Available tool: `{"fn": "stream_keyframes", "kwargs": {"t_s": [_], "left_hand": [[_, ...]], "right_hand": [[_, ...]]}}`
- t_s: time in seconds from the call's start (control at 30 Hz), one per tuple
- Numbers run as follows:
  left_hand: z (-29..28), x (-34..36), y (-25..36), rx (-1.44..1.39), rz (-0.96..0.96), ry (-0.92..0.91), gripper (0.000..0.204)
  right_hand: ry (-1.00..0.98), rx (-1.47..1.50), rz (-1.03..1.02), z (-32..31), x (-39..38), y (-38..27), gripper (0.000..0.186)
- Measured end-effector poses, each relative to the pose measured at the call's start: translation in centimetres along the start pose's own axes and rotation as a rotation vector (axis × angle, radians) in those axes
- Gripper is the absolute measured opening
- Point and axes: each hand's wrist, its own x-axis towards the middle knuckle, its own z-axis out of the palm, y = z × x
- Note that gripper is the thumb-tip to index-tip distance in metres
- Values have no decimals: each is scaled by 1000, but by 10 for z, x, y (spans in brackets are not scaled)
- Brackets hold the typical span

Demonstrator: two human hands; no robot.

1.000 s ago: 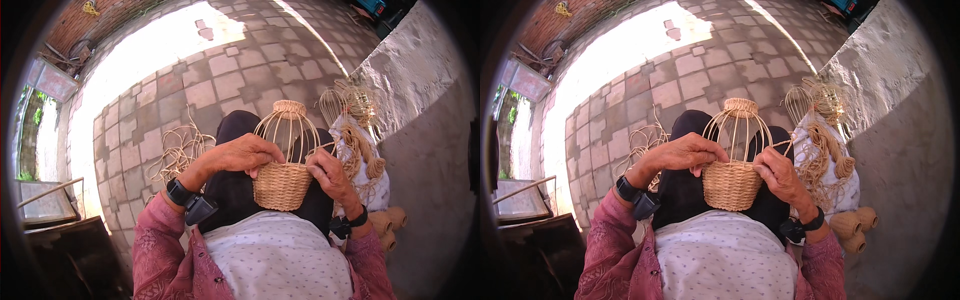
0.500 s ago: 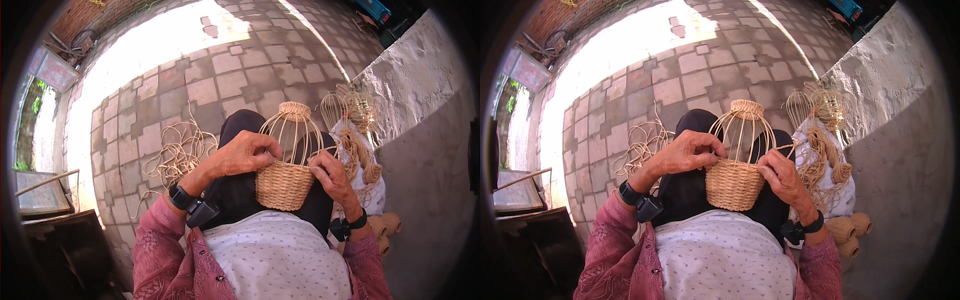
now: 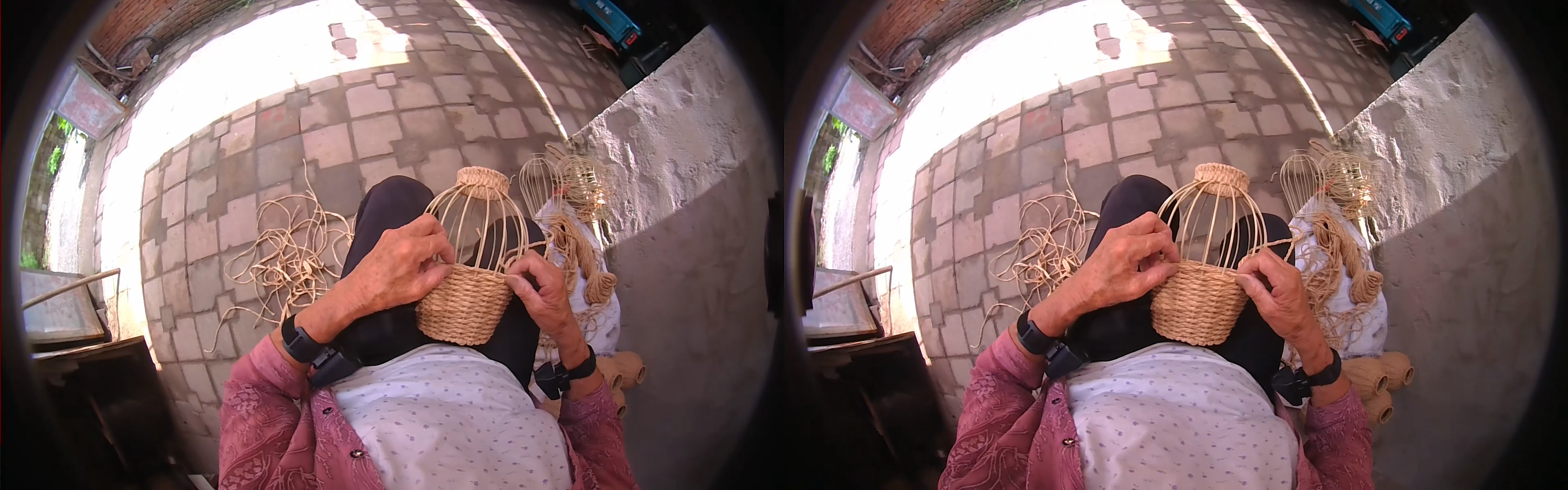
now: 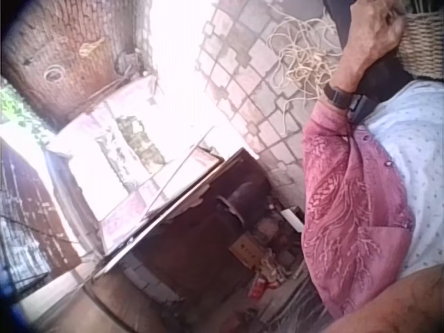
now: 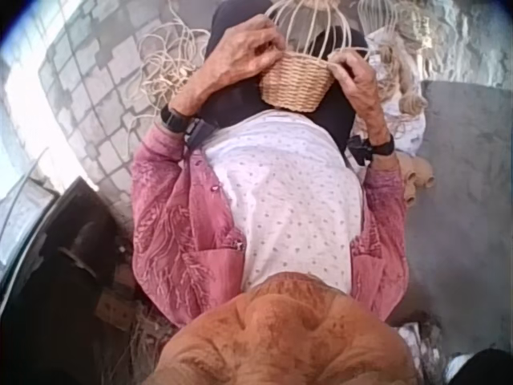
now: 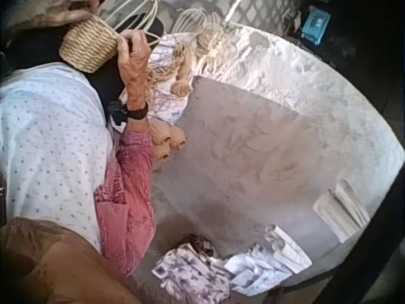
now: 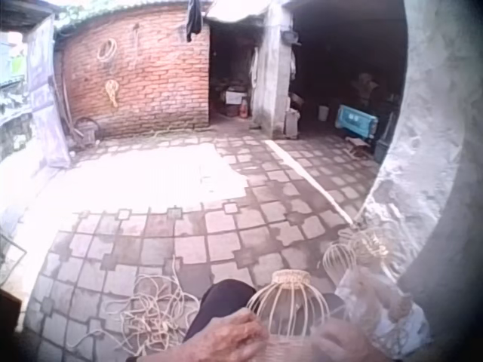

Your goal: Weaving a small wicker or rattan basket by hand.

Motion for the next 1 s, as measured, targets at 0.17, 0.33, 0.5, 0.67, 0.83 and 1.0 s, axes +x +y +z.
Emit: {"fn": "stream_keyframes", "kwargs": {"t_s": [0.17,0.33,0.5,0.67,0.83,1.0], "left_hand": [[0,4,-6,21,86,-5,8],[-2,8,-5,24,106,-14,7],[-13,7,-7,27,80,-46,7],[-22,-1,-5,90,69,-3,5],[-15,-4,-5,-25,64,-5,8],[-11,-6,-4,-44,14,-16,13]], "right_hand": [[33,-168,-110,-3,6,-16,7],[111,-271,-170,3,20,-34,7],[91,-137,-120,7,21,-26,8],[167,-264,-156,10,26,-37,10],[112,-509,-448,40,39,-50,14],[112,-419,-457,42,37,-45,17]]}}
